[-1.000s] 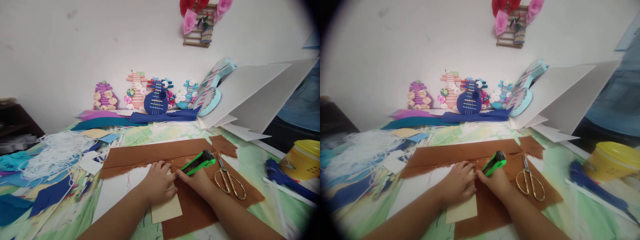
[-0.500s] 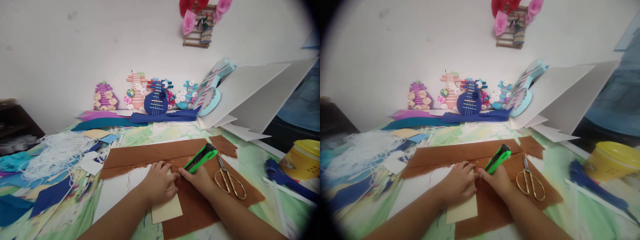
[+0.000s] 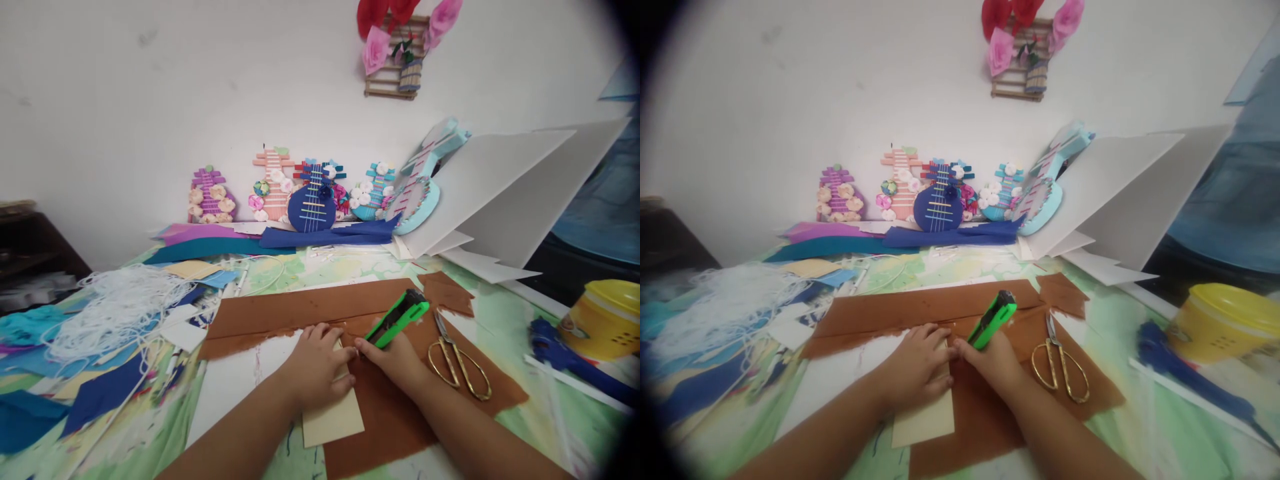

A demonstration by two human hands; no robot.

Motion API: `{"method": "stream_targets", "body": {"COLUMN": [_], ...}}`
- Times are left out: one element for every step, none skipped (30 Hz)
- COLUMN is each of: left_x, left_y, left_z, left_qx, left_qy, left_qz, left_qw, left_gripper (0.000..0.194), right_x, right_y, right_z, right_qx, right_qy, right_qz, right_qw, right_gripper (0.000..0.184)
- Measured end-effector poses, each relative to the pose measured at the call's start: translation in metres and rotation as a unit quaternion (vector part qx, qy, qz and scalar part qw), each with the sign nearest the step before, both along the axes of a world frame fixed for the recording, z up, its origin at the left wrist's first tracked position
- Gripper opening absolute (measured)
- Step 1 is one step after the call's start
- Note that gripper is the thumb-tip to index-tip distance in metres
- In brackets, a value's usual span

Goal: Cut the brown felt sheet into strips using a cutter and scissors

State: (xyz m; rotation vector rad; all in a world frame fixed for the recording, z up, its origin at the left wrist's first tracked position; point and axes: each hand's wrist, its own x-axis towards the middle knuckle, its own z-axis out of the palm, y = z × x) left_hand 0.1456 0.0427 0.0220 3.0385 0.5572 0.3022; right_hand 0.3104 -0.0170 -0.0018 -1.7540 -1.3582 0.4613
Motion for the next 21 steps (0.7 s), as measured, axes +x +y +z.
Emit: {"method": "stream_targets", "body": {"left_x": [0.0000,0.0000,0.0000,0.0000,0.0000,0.0001,0.0002,0.0003,0.0005,0.0006,0.0007,0.0007,0.0007,0.0005,0.0004,0.0002,0.0000,-0.0002,-0.0003,-0.0003,-0.0003], "left_y": [-0.0002,-0.0004,-0.0004,-0.0003,-0.0001,0.0002,0.0006,0.0010,0.0013,0.0016,0.0017,0.0017,0.0015,0.0012,0.0009,0.0006,0.0004,0.0002,0.0000,0.0000,0.0000], "left_z": [0.0002,0.0002,0.0002,-0.0001,-0.0005,-0.0010,-0.0015,-0.0020,-0.0024,-0.0027,-0.0028,-0.0027,-0.0025,-0.0022,-0.0019,-0.0015,-0.0012,-0.0008,-0.0006,-0.0004,-0.0003], "left_qx": [-0.001,-0.002,-0.002,-0.002,-0.002,-0.001,0.000,0.002,0.003,0.003,0.004,0.004,0.003,0.003,0.001,-0.001,-0.004,-0.006,-0.009,-0.011,-0.013], "left_qy": [0.000,-0.001,0.000,0.000,0.001,0.000,0.000,-0.001,-0.002,-0.002,-0.001,0.000,0.002,0.002,0.002,0.001,-0.001,-0.003,-0.006,-0.009,-0.011], "left_qz": [0.002,0.004,0.004,0.005,0.004,0.004,0.004,0.004,0.004,0.003,0.003,0.004,0.004,0.005,0.005,0.006,0.006,0.005,0.006,0.006,0.005], "left_qw": [1.000,1.000,1.000,1.000,1.000,1.000,1.000,1.000,1.000,1.000,1.000,1.000,1.000,1.000,1.000,1.000,1.000,1.000,1.000,1.000,1.000], "left_gripper": [0.034,0.033,0.033,0.034,0.035,0.035,0.036,0.036,0.036,0.035,0.035,0.036,0.036,0.037,0.037,0.036,0.035,0.034,0.033,0.032,0.033], "right_x": [0.0003,0.0003,0.0000,-0.0006,-0.0015,-0.0025,-0.0036,-0.0046,-0.0054,-0.0058,-0.0059,-0.0056,-0.0050,-0.0041,-0.0031,-0.0021,-0.0012,-0.0004,0.0002,0.0006,0.0008], "right_y": [0.0000,0.0000,0.0000,-0.0001,-0.0001,-0.0001,-0.0002,-0.0002,-0.0002,-0.0002,-0.0001,-0.0001,0.0000,0.0000,0.0000,-0.0002,-0.0004,-0.0008,-0.0011,-0.0013,-0.0014], "right_z": [0.0002,0.0006,0.0010,0.0016,0.0022,0.0028,0.0033,0.0037,0.0039,0.0039,0.0038,0.0035,0.0033,0.0032,0.0032,0.0035,0.0039,0.0044,0.0049,0.0050,0.0048], "right_qx": [0.005,0.010,0.014,0.017,0.017,0.013,0.007,0.001,-0.005,-0.009,-0.009,-0.006,0.000,0.007,0.014,0.019,0.022,0.021,0.020,0.018,0.016], "right_qy": [0.012,0.022,0.027,0.027,0.021,0.010,-0.002,-0.013,-0.020,-0.024,-0.026,-0.025,-0.021,-0.016,-0.010,-0.001,0.009,0.020,0.029,0.035,0.036], "right_qz": [-0.001,-0.001,-0.001,-0.002,-0.003,-0.004,-0.004,-0.001,0.002,0.005,0.008,0.010,0.012,0.013,0.011,0.009,0.007,0.005,0.005,0.008,0.010], "right_qw": [1.000,1.000,1.000,0.999,1.000,1.000,1.000,1.000,1.000,1.000,1.000,1.000,1.000,1.000,1.000,1.000,1.000,1.000,0.999,0.999,0.999], "right_gripper": [0.030,0.028,0.027,0.026,0.026,0.027,0.027,0.027,0.027,0.026,0.026,0.026,0.026,0.026,0.026,0.026,0.026,0.026,0.026,0.026,0.026]}}
